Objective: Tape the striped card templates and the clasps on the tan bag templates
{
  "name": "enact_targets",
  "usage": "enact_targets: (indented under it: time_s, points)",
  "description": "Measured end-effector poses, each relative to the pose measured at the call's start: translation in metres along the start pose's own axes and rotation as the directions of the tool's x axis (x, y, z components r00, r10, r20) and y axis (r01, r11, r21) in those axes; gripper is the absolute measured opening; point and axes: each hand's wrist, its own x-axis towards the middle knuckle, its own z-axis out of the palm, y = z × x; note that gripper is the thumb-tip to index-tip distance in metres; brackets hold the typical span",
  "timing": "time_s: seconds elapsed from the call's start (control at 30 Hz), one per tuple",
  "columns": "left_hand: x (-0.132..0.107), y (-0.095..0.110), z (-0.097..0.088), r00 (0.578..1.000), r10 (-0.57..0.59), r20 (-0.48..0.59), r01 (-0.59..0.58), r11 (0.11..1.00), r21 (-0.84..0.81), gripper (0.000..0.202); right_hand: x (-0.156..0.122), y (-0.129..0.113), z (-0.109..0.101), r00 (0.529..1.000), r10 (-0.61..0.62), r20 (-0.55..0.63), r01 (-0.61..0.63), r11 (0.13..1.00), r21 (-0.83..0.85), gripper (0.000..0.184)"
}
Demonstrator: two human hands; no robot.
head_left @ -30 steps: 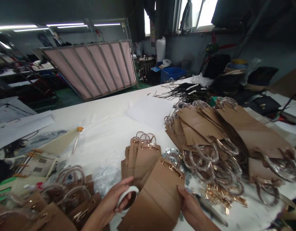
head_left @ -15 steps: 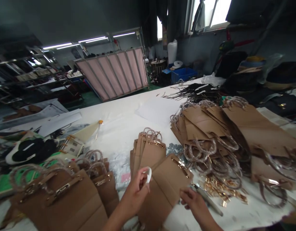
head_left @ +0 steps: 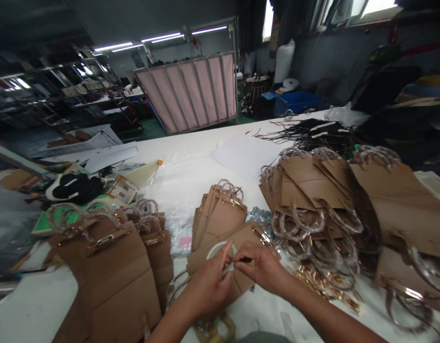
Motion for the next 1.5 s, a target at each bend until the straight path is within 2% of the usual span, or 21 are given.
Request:
enact_targets:
  time_s: [0.13,0.27,0.4,0.5,0.57,0.63,0.73,0.8,0.87,1.0,1.13,1.23,1.3,1.4,1.5]
  points:
    - [0.007,-0.004,0.007,0.994,-0.034,-0.106,0.029,0.998,-0.047,0.046,0.007,0.011,-0.003,0.999,-0.033,-0.032,0.031,0.998,-0.049,0.012]
    - [0.025,-0.008,0.003,0.986,-0.073,-0.149,0.054,0.991,-0.123,0.02,0.025,0.023,-0.001,0.994,0.032,-0.102,-0.033,0.999,-0.013,0.011]
    - [0.056,-0.017,-0.007,0.985,-0.098,-0.14,0.073,0.982,-0.175,0.019,0.05,0.034,-0.004,0.991,0.074,-0.107,-0.078,0.997,-0.027,0.011]
    - [0.085,-0.027,-0.015,0.991,-0.065,-0.118,0.044,0.985,-0.166,0.019,0.073,0.043,-0.008,0.988,0.115,-0.107,-0.121,0.991,-0.055,0.012]
    - [0.106,-0.037,-0.017,0.993,-0.063,-0.103,0.037,0.97,-0.242,0.021,0.09,0.051,-0.011,0.983,0.15,-0.104,-0.155,0.987,-0.041,0.013]
    - [0.129,-0.051,-0.016,0.99,-0.135,-0.03,0.109,0.9,-0.422,0.023,0.106,0.061,-0.015,0.977,0.203,-0.067,-0.202,0.979,0.022,0.015]
    - [0.162,-0.079,-0.013,0.962,-0.255,0.096,0.257,0.727,-0.636,0.028,0.128,0.082,-0.022,0.952,0.306,0.025,-0.305,0.929,0.21,0.019]
    - [0.18,-0.099,-0.012,0.95,-0.29,0.113,0.288,0.682,-0.673,0.031,0.143,0.1,-0.025,0.923,0.383,0.043,-0.375,0.865,0.335,0.022]
    - [0.196,-0.117,-0.014,0.947,-0.296,0.126,0.302,0.679,-0.67,0.032,0.16,0.124,-0.027,0.894,0.448,-0.006,-0.412,0.826,0.385,0.023]
    - [0.226,-0.14,-0.02,0.955,-0.268,0.125,0.288,0.74,-0.608,0.03,0.19,0.178,-0.022,0.871,0.475,-0.124,-0.432,0.862,0.266,0.019]
    - [0.257,-0.149,-0.027,0.987,-0.16,0.006,0.145,0.873,-0.467,0.023,0.207,0.22,-0.016,0.87,0.464,-0.168,-0.441,0.883,0.161,0.016]
    - [0.274,-0.152,-0.029,0.996,-0.049,-0.079,0.019,0.938,-0.347,0.015,0.212,0.233,-0.019,0.86,0.476,-0.182,-0.453,0.878,0.156,0.019]
    - [0.28,-0.154,-0.028,0.995,0.002,-0.097,-0.03,0.955,-0.296,0.014,0.216,0.235,-0.022,0.869,0.475,-0.142,-0.452,0.876,0.169,0.018]
    - [0.285,-0.157,-0.025,0.994,0.041,-0.098,-0.066,0.963,-0.262,0.015,0.222,0.236,-0.026,0.877,0.474,-0.077,-0.453,0.87,0.193,0.019]
    - [0.286,-0.158,-0.023,0.993,0.049,-0.105,-0.074,0.967,-0.244,0.018,0.228,0.238,-0.025,0.859,0.505,-0.09,-0.482,0.855,0.193,0.022]
